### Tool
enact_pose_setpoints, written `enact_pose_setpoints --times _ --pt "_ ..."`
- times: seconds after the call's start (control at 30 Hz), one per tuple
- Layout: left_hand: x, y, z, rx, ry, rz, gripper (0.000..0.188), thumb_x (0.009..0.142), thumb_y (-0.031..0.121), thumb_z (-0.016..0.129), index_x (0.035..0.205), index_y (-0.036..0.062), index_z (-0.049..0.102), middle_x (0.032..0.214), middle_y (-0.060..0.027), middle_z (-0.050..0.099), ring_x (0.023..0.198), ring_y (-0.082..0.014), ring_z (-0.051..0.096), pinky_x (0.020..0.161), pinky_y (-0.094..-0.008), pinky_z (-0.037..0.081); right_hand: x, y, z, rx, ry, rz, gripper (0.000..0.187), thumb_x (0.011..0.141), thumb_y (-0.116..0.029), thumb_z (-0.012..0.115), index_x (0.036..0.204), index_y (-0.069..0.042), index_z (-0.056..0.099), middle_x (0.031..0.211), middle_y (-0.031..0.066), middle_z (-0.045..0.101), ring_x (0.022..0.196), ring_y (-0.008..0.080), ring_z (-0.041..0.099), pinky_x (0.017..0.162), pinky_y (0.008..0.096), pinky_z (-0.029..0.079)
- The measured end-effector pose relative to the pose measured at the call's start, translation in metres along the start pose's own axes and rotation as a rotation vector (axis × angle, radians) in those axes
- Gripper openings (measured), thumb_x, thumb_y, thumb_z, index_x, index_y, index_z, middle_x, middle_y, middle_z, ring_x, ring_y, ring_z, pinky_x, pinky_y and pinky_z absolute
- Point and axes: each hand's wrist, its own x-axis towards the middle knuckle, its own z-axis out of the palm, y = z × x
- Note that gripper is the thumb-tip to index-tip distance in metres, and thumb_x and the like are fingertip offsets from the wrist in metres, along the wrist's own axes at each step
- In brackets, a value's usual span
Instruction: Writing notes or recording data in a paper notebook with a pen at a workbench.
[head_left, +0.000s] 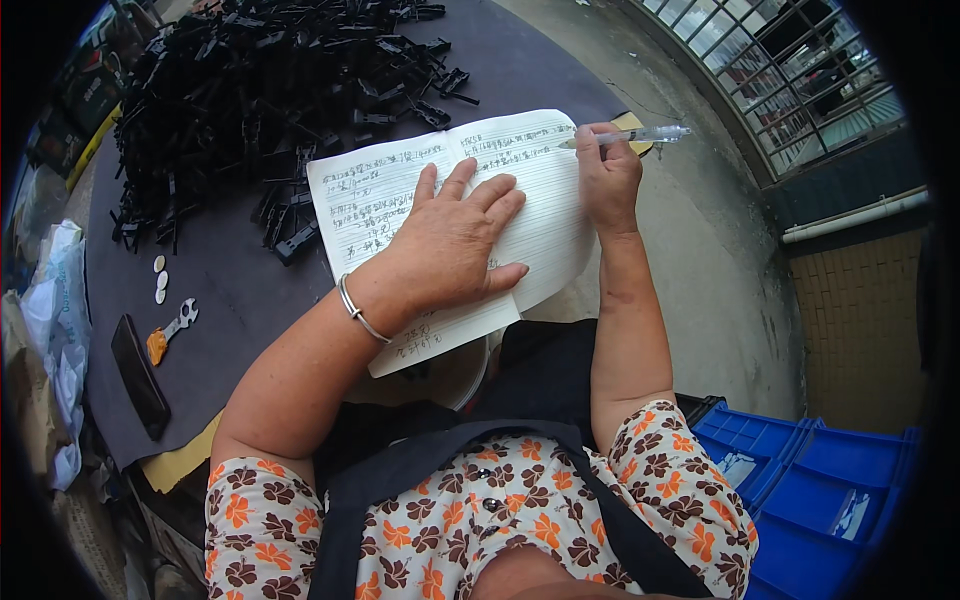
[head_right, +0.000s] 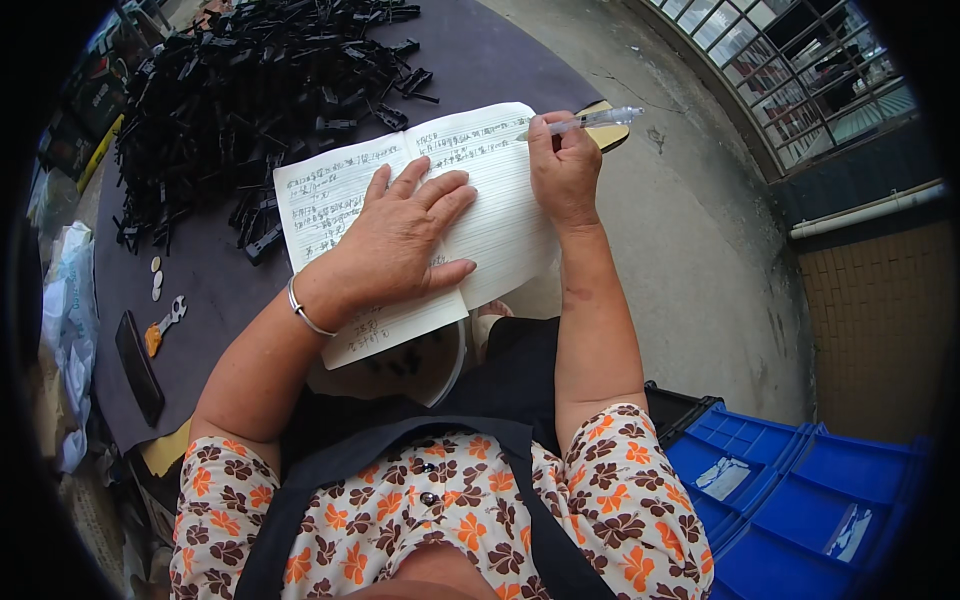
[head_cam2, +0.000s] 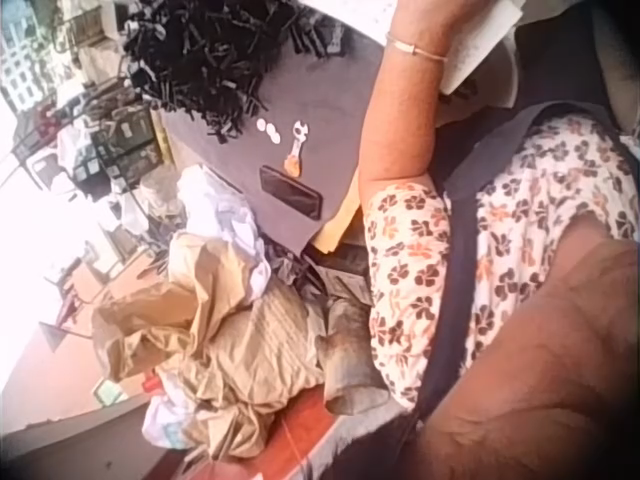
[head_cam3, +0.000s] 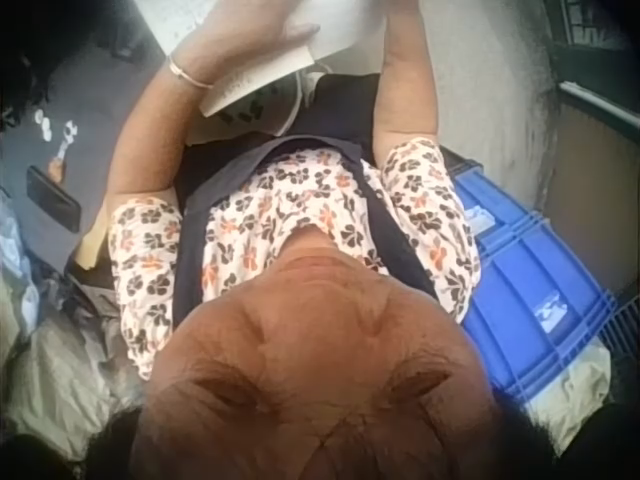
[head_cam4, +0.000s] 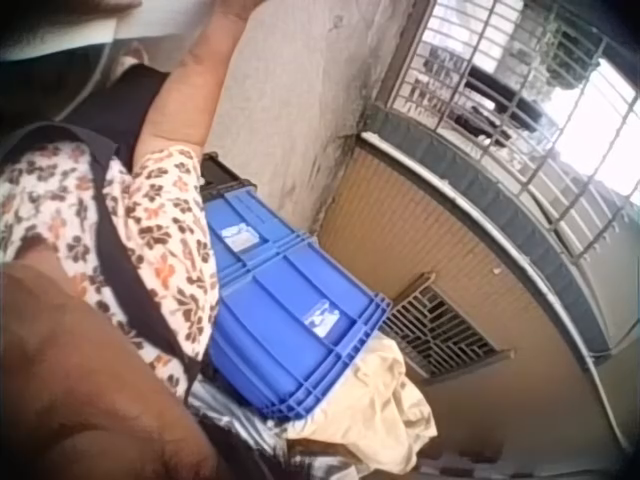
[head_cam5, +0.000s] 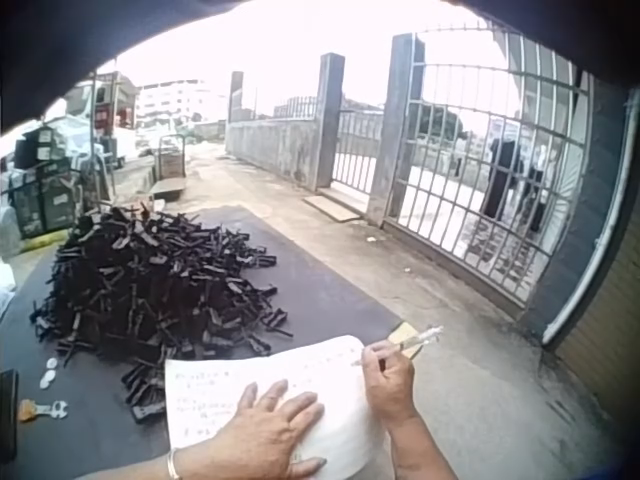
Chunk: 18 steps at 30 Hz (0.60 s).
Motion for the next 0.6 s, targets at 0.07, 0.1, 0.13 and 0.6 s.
enact_pose_setpoints --times 0.07,0.1,0.13,0.6 --pt "0.0003 0.0003 -0.0004 -0.002 -0.004 0.000 0.071 0.082 0.050 0.060 0.138 0.0095 0.044 0.146 -0.0126 0.038 0.139 -0.0410 0.025 0.114 -0.0582 0.012 -0.0009 0.0000 0.0014 -0.031 0.041 -0.038 0.018 0.094 -0.021 0.059 0.088 -0.004 0.064 0.070 -0.0009 0.059 0.064 0.0080 0.052 0.059 0.0250 0.044" --pt "0.0003 0.0005 -0.0006 -0.004 -0.008 0.000 0.071 0.082 0.050 0.060 0.138 0.0094 0.044 0.146 -0.0125 0.038 0.139 -0.0410 0.025 0.114 -0.0582 0.012 -0.0011 0.0009 0.0022 -0.031 0.041 -0.038 0.018 0.094 -0.021 0.059 0.088 -0.004 0.064 0.070 -0.0009 0.059 0.064 0.0080 0.052 0.059 0.0250 0.044" --pt "0.0004 0.0005 -0.0007 -0.007 -0.013 -0.001 0.071 0.082 0.050 0.060 0.139 0.0093 0.044 0.146 -0.0125 0.038 0.139 -0.0409 0.025 0.114 -0.0582 0.012 -0.0015 0.0023 0.0031 -0.047 0.058 -0.053 0.018 0.094 -0.020 0.059 0.088 -0.004 0.064 0.069 -0.0007 0.059 0.064 0.0079 0.053 0.060 0.0250 0.045" --pt "0.0004 0.0002 -0.0012 -0.013 0.001 0.006 0.071 0.082 0.049 0.060 0.138 0.0086 0.044 0.145 -0.0124 0.038 0.139 -0.0414 0.025 0.113 -0.0584 0.012 0.0040 0.0007 0.0022 -0.178 -0.032 -0.057 0.018 0.093 -0.020 0.061 0.089 -0.003 0.065 0.067 -0.0010 0.059 0.062 0.0071 0.053 0.058 0.0249 0.045"
